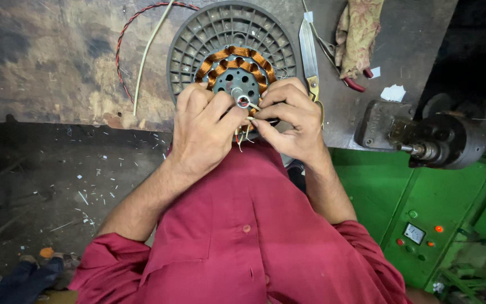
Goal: The person works on a motor stator, using shears to trim wires and a wooden stick to adjust the copper windings. They then use pliers to secure connections and tie the wires with white thread.
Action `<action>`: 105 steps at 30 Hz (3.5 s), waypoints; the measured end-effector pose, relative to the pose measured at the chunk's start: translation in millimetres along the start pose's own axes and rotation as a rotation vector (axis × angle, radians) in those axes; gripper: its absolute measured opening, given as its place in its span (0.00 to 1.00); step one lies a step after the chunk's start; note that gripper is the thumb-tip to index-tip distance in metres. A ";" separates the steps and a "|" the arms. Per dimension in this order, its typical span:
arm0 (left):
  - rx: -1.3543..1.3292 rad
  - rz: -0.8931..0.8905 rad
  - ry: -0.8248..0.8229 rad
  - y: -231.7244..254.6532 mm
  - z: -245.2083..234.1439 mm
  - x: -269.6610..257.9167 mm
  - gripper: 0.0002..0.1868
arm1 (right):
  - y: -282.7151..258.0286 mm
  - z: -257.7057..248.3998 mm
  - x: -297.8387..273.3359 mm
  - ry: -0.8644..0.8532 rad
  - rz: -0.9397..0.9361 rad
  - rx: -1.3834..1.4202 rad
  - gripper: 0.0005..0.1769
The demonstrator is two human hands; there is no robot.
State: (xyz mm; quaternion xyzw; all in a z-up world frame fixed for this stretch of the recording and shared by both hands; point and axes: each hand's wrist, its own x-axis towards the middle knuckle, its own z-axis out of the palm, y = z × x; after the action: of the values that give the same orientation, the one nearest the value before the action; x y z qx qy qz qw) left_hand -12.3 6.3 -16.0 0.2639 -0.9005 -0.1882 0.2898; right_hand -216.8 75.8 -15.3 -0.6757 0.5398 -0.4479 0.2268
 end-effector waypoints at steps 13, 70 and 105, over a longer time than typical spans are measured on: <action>-0.321 -0.154 0.003 -1.6 -3.0 0.5 0.05 | 6.1 -1.1 -2.2 -0.016 -0.056 0.000 0.11; -0.321 0.168 0.151 -33.5 -9.3 3.6 0.08 | -14.2 32.9 -7.6 0.154 -0.097 -0.177 0.12; -0.169 0.180 -0.106 -29.9 -11.2 0.2 0.09 | -6.5 12.0 -13.5 -0.026 -0.030 -0.135 0.13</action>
State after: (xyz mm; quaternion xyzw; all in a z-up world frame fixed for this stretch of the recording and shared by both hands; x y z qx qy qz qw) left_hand 5.5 -19.5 -22.1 0.1462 -0.9156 -0.2503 0.2786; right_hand -203.4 88.2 -21.0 -0.7033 0.5554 -0.4051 0.1810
